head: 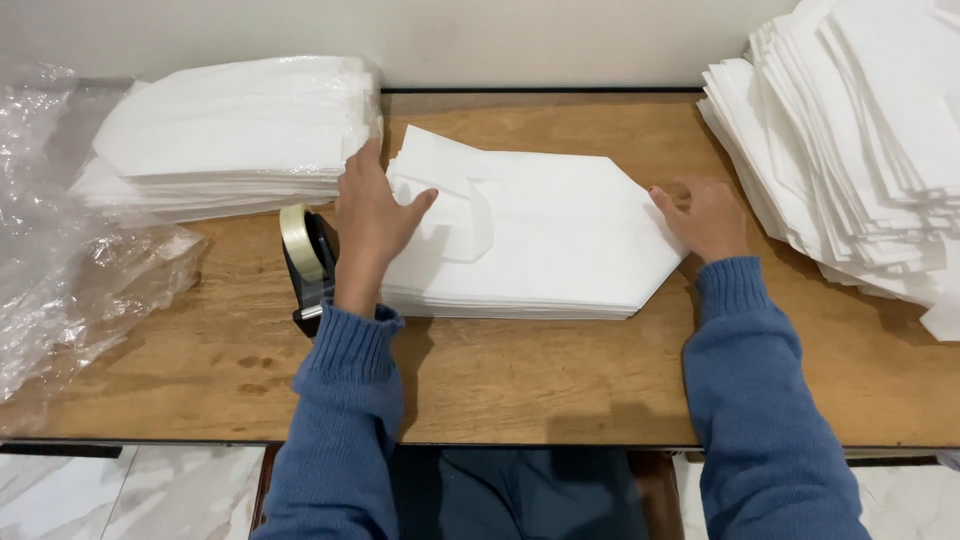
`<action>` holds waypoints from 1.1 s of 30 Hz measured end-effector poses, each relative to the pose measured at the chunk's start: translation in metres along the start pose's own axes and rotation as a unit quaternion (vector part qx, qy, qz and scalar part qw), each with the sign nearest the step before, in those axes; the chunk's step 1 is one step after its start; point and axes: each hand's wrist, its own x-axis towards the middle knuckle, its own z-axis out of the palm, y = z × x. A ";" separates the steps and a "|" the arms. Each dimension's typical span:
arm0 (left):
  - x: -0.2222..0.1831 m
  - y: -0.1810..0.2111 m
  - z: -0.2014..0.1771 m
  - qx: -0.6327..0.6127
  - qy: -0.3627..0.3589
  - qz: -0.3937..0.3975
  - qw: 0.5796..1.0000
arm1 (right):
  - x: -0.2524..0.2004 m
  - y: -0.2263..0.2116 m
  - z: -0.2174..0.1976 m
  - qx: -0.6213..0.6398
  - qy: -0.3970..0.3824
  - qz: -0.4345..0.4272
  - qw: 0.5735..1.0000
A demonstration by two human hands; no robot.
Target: Counting and stacking white non-woven bags on a wooden table to prepare them for packaging.
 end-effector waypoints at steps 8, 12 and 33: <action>-0.086 -0.010 0.027 0.094 -0.318 0.173 0.927 | -0.100 -0.067 -0.035 0.085 -0.092 -0.272 0.954; -0.101 -0.037 0.054 0.164 -0.365 0.200 0.895 | -0.136 -0.063 -0.003 0.024 -0.310 -0.284 0.907; -0.102 -0.030 0.055 0.310 -0.338 0.208 0.864 | -0.142 -0.061 0.028 -0.145 -0.250 -0.238 0.927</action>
